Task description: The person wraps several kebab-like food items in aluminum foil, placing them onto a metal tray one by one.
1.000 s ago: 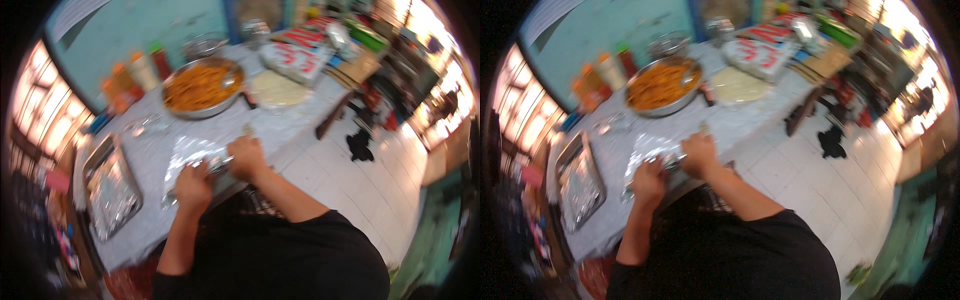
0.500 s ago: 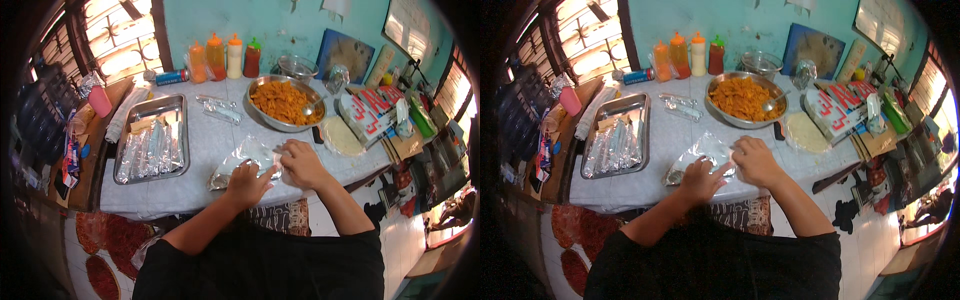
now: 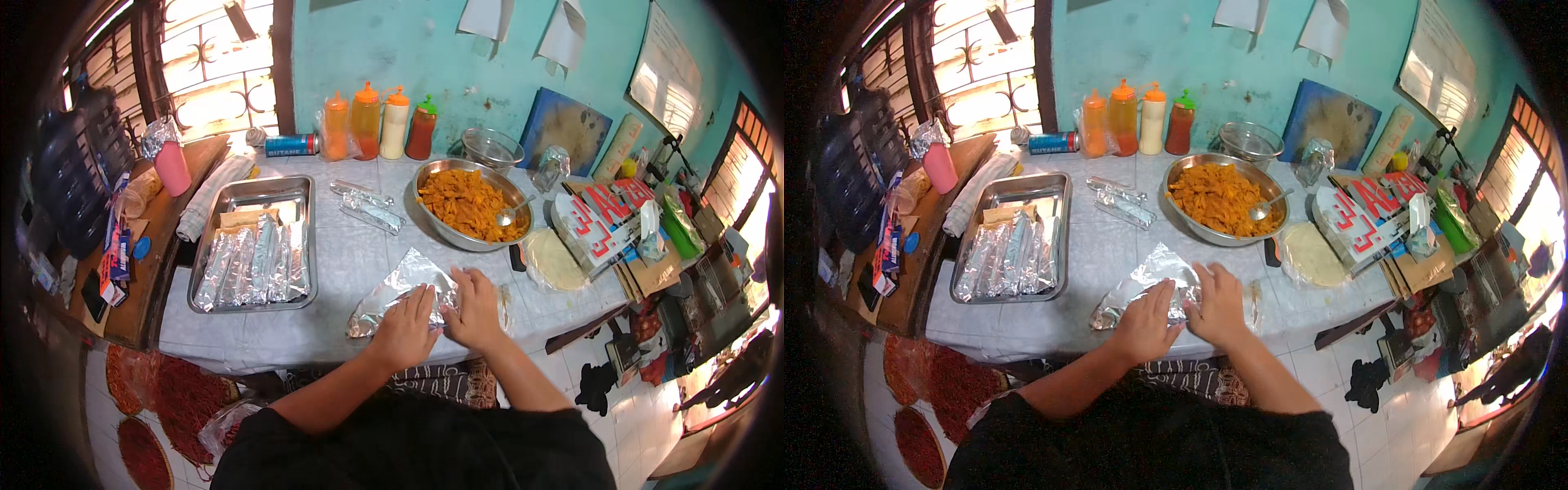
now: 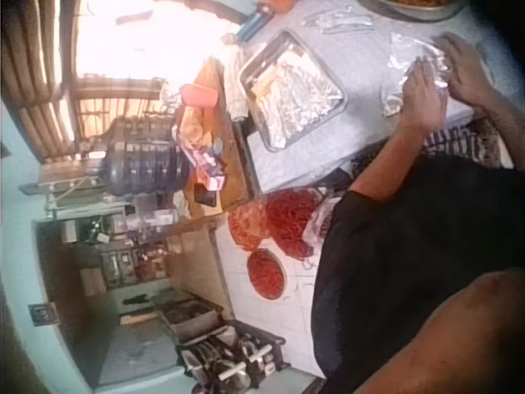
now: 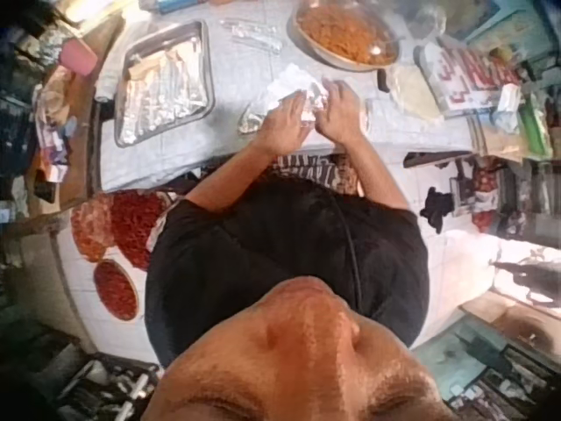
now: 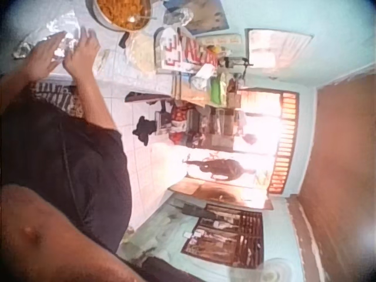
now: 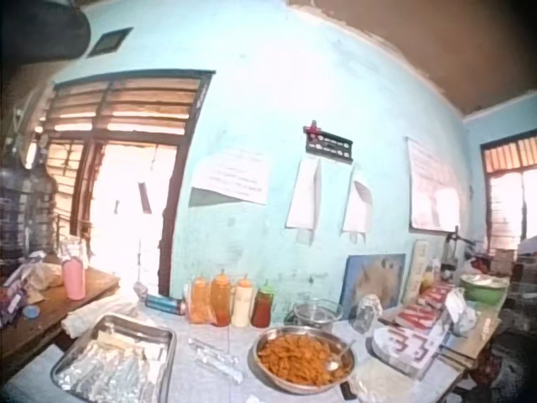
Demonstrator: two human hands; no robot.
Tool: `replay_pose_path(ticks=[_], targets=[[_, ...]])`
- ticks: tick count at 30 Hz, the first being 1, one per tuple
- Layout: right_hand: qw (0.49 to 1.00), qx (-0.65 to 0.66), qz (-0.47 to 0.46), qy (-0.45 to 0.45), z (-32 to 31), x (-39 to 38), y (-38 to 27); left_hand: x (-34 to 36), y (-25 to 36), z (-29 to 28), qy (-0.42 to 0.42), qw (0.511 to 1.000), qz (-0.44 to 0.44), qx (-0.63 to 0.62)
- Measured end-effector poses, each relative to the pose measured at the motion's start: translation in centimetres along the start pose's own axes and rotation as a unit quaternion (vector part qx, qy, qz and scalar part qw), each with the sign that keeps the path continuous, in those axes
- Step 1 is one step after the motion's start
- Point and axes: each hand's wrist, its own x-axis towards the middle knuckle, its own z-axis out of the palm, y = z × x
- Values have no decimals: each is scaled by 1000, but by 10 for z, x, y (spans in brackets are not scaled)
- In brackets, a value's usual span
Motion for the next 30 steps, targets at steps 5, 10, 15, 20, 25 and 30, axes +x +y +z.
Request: replay_pose_path(ticks=[5,10,15,20,25,30], targets=[[993,110,10,47,11,-28,-22,-1,5,-6,-60,998,-28,-23],[997,81,-10,12,5,-20,-20,5,1,4,-72,996,-18,-44],[996,25,-46,-78,25,3,-33,-5,-11,-3,-39,992,-53,-109],[998,15,-16,-60,18,-2,-20,-15,21,-32,21,999,27,14],[997,38,-65,-6,26,-14,-66,-127,29,-65,-138,957,-140,-212],[994,45,-101,2,37,-23,-106,-160,10,-60,229,480,-521,-668]])
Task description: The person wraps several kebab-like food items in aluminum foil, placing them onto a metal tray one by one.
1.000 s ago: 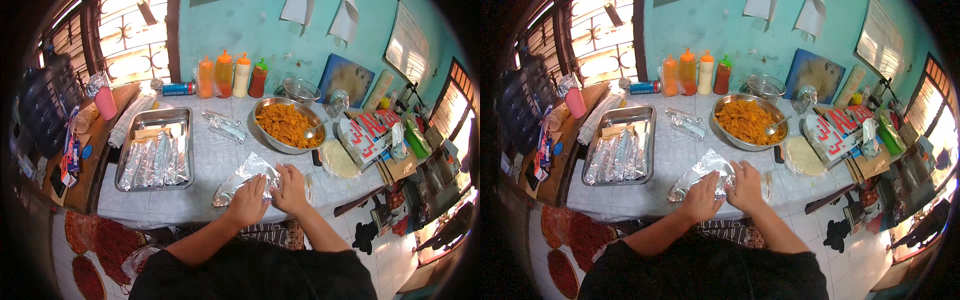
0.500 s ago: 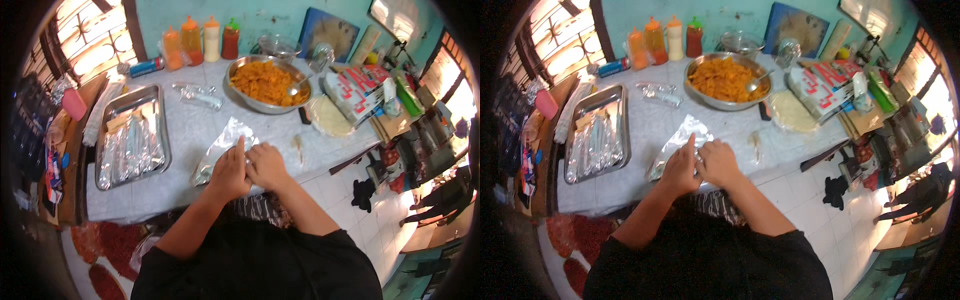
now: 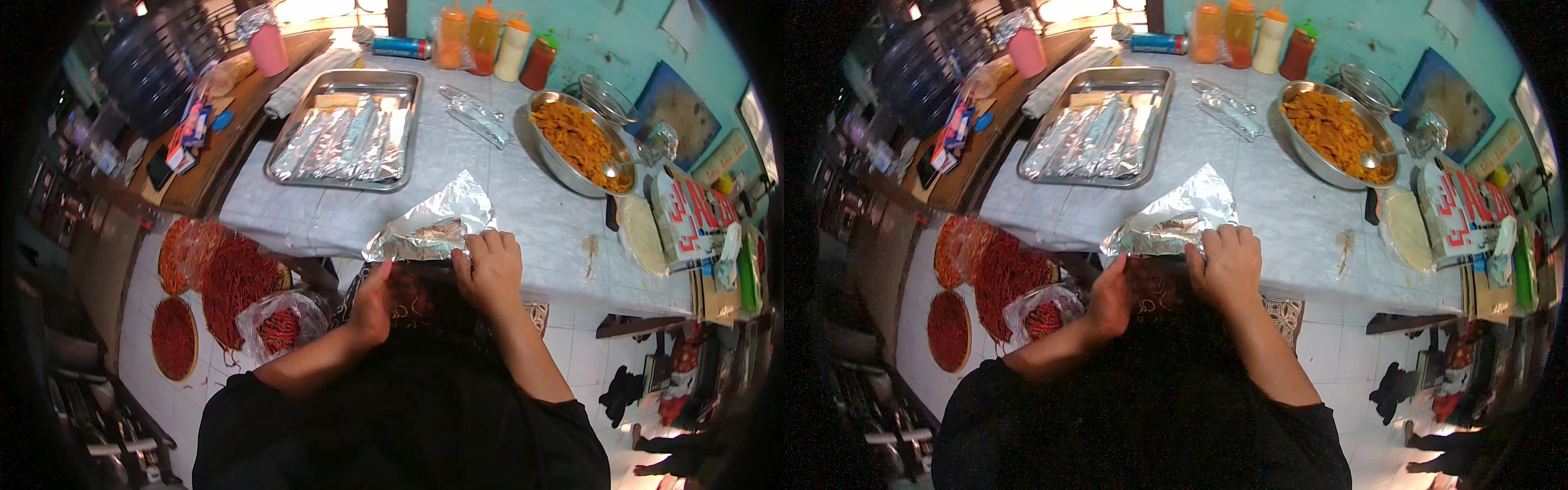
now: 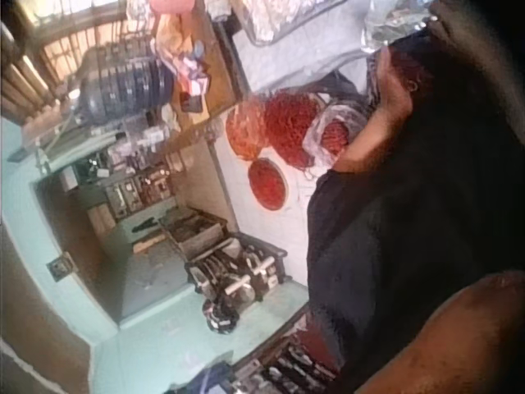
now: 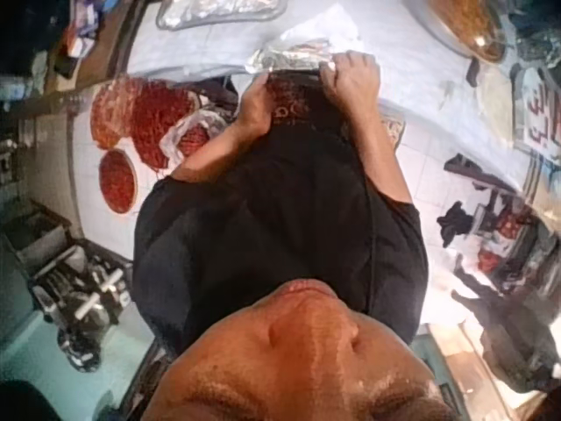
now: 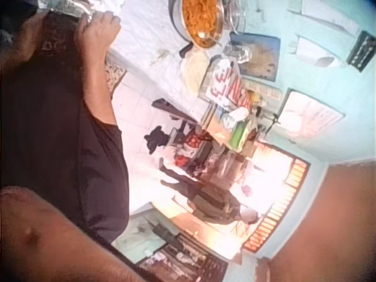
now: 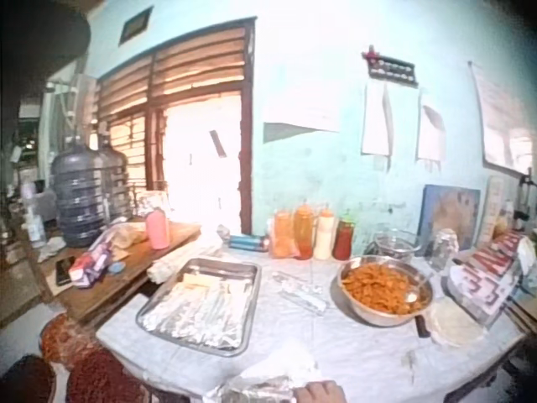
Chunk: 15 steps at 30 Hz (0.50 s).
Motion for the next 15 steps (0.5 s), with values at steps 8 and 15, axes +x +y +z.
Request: replay_pose_path(ticks=[8,15], targets=[[1000,-10,-12,1,6,-6,-5,5,12,28,114,979,169,22],[1000,-9,-10,-5,6,-7,-5,6,22,22,85,608,561,555]])
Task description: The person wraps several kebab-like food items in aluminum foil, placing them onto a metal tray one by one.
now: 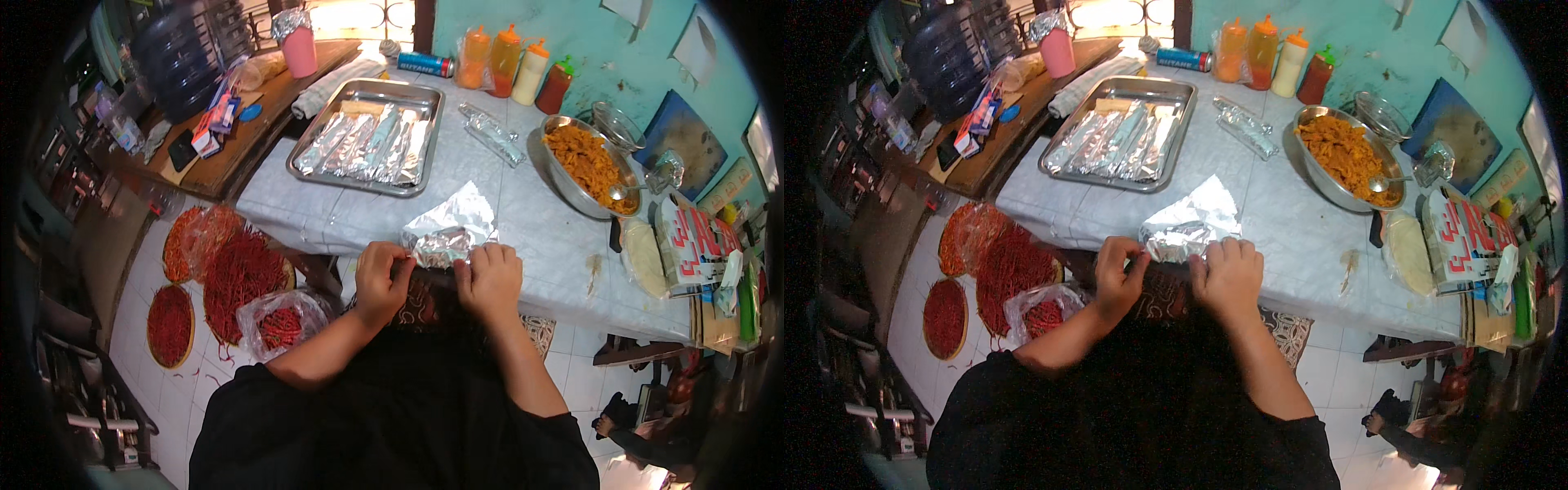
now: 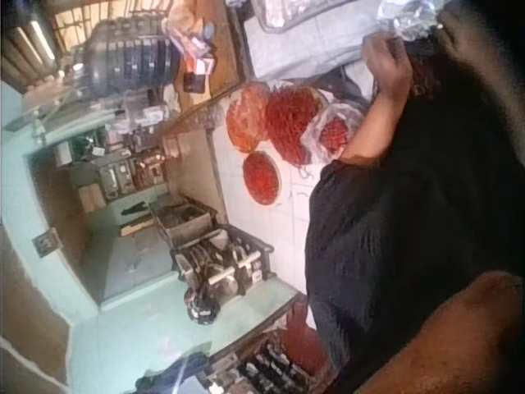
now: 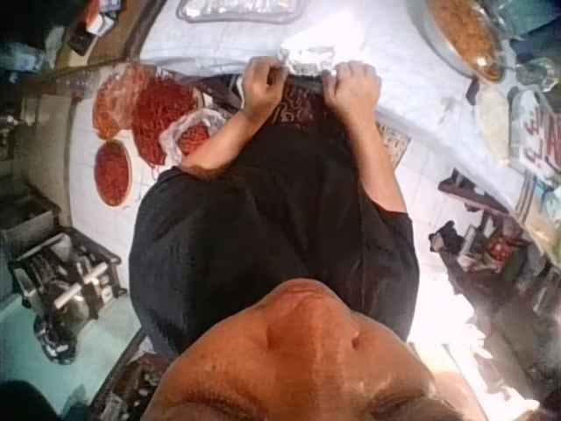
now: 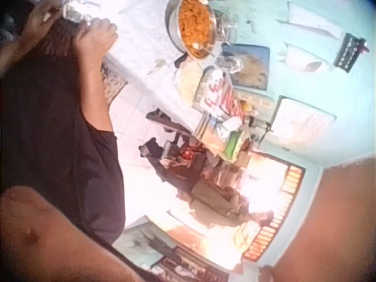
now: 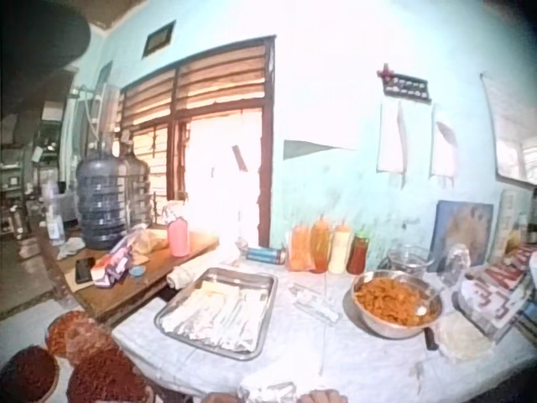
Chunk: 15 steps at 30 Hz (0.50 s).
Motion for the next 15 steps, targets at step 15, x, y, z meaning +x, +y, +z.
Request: replay_pose_path(ticks=[15], targets=[[1000,-4,-20,1,-4,2,-2,-3,-9,5,-93,987,124,-44]])
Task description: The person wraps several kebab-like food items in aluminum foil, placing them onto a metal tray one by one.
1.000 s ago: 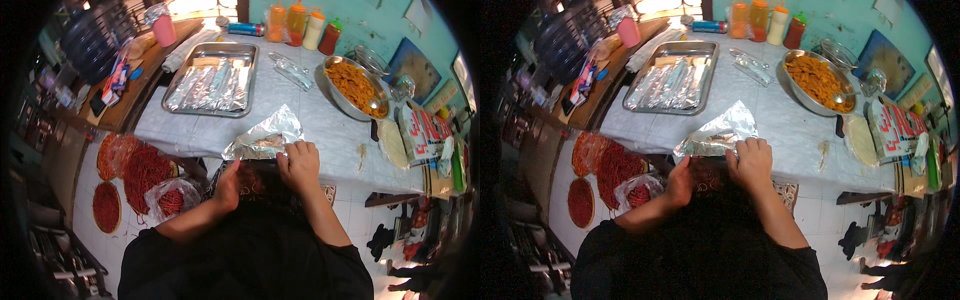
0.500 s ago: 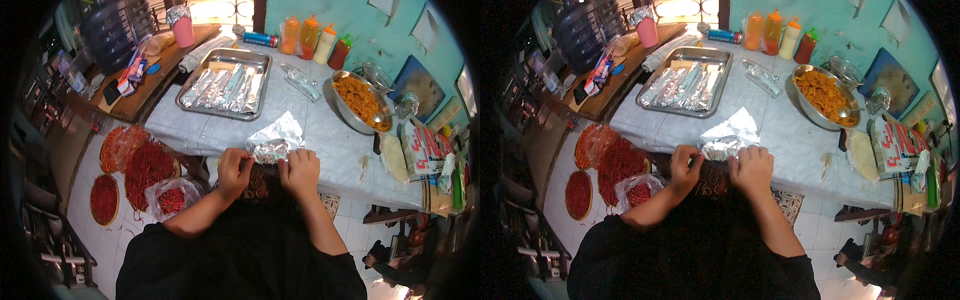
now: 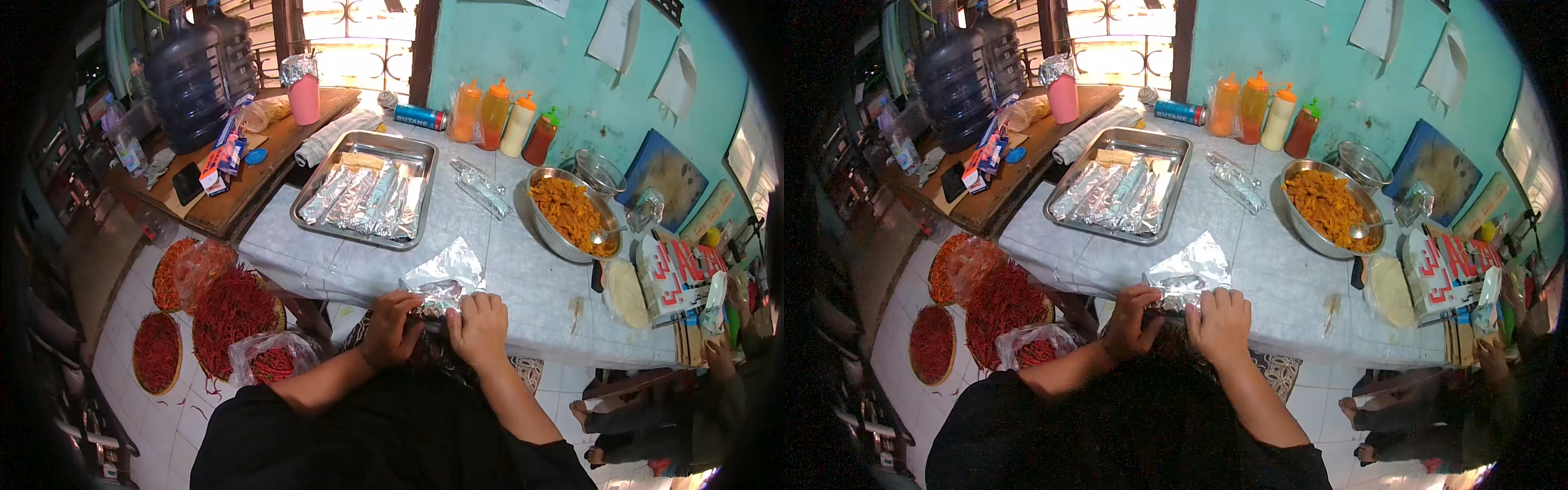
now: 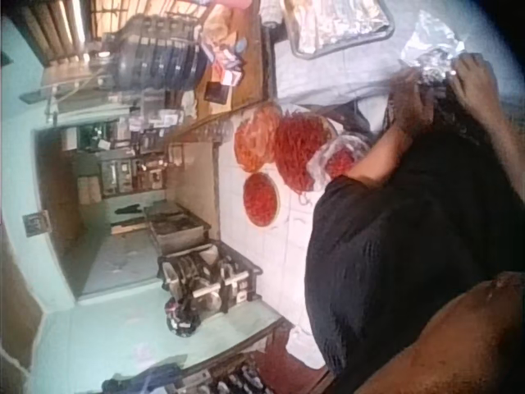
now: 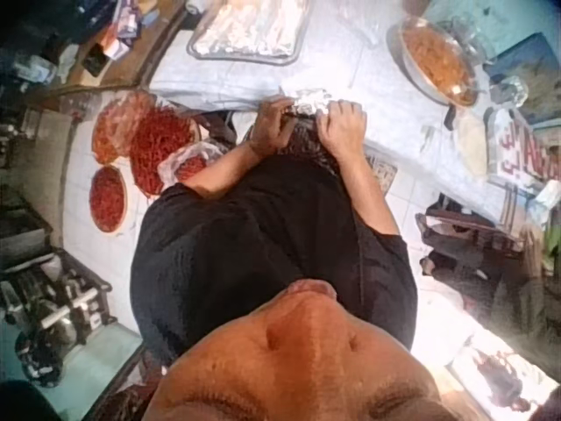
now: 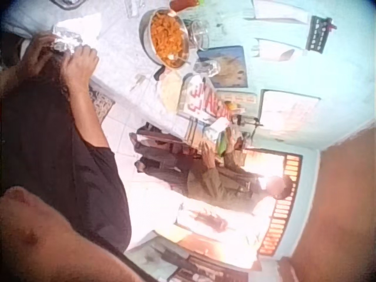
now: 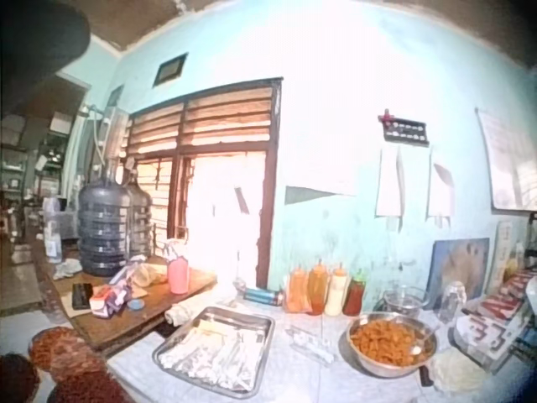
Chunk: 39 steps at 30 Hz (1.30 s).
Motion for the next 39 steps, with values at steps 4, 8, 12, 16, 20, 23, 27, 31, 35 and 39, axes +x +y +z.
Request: replay_pose_path(ticks=[4,8,12,16,20,23,27,31,35,39], targets=[[1000,-3,5,0,2,-2,0,6,1,-5,-26,999,18,7],[1000,6,9,9,0,-4,0,13,-1,-6,-44,998,52,11],[1000,4,10,3,-3,-5,3,21,-8,-2,-53,995,82,20],[999,-7,27,-26,-8,-4,5,27,-17,-2,-74,991,110,26],[999,-4,39,-13,-5,-3,7,39,-22,-5,-106,988,114,10],[998,2,67,-22,-4,8,11,54,-26,-9,-145,984,106,5],[991,34,123,-48,1,22,18,68,-23,-12,-204,978,51,14],[995,9,95,-26,7,39,31,81,-23,-8,-208,978,-4,22],[979,-15,152,-132,8,55,39,88,-28,0,-216,973,-75,-10],[940,-26,232,-249,8,69,42,86,-27,12,-170,983,-53,35]])
